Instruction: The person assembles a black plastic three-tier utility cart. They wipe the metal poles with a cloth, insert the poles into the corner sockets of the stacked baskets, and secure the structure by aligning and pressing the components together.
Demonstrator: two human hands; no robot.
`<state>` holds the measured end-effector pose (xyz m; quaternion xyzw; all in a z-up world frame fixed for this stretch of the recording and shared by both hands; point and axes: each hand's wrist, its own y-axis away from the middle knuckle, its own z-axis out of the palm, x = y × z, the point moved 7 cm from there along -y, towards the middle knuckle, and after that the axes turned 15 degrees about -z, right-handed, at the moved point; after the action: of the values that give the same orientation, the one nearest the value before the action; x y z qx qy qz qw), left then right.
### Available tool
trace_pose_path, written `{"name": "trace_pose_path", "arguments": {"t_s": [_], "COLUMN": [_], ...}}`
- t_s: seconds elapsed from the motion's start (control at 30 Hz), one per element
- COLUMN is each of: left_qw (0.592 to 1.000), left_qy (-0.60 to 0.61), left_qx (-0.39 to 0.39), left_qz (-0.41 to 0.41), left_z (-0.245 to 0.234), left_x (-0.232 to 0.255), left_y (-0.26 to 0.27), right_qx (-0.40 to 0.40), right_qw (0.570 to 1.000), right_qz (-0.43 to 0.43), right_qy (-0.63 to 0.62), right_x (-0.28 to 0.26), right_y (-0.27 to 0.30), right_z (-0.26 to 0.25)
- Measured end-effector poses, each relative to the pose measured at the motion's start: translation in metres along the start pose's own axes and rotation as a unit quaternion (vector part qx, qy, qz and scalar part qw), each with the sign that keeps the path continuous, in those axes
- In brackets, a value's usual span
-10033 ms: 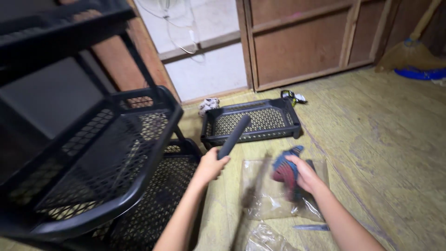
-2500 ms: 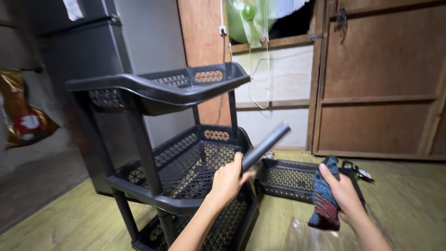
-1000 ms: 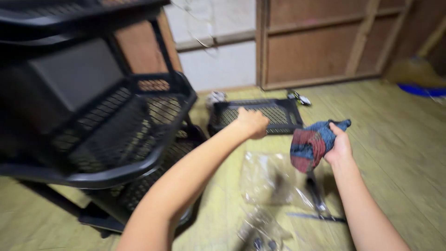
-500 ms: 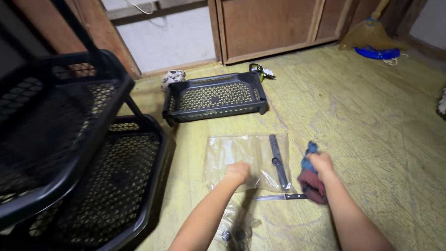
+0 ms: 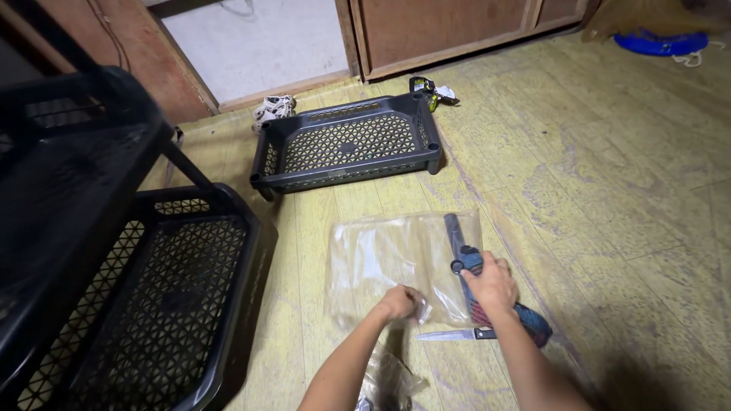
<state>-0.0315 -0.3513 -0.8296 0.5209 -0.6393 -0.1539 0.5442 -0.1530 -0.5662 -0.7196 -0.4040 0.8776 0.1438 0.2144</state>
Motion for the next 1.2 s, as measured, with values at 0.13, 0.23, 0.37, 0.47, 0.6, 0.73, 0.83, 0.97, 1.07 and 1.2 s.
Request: {"name": "trace_pose_path", "arguments": {"t_s": [0.13,0.23,0.37,0.47,0.6,0.73,0.83,0.97,1.07,1.2], "left_qw": [0.994,0.995,0.98,0.969,0.921,0.89,0.908,0.965,0.963,0.954], "left_qy": [0.088,0.052,-0.008,0.05,0.372,0.44,0.396,0.253,0.258,0.299], "left_qx": [-0.03,-0.056,0.099,0.104,-0.055,-0.106,-0.114,-0.052,-0.075,-0.018], "left_qz": [0.057,-0.069,0.174,0.217,0.105,-0.058,-0.072,0.036,0.017,0.032], "left_z": [0.009,0.024,0.021,0.03,0.047,0.06,0.064,0.058,0.061,0.045], "left_x": [0.019,0.013,0.047,0.05,0.038,0.033,0.042,0.059,0.059,0.058], "left_y": [0.017,0.022,0.023,0.003,-0.032,-0.033,-0.023,-0.019,-0.031,-0.042], "right_qx": [-0.039,-0.059,-0.049,-0.048,-0.014,0.063,0.084,0.032,-0.017,-0.058], "right_qw": [0.999,0.998,0.997,0.997,0.991,0.982,0.958,0.932,0.861,0.804], "right_qz": [0.006,0.026,0.037,0.056,0.122,0.09,0.101,0.106,0.112,0.111], "right_qy": [0.01,0.025,0.035,0.025,-0.051,-0.154,-0.256,-0.344,-0.496,-0.581], "right_x": [-0.024,-0.026,-0.028,-0.021,0.013,0.052,0.075,0.076,0.055,0.018], "right_y": [0.003,0.004,0.001,-0.007,-0.019,-0.026,-0.026,-0.026,-0.025,-0.026], "right_z": [0.007,0.01,0.011,0.018,0.034,0.047,0.064,0.082,0.086,0.073]}}
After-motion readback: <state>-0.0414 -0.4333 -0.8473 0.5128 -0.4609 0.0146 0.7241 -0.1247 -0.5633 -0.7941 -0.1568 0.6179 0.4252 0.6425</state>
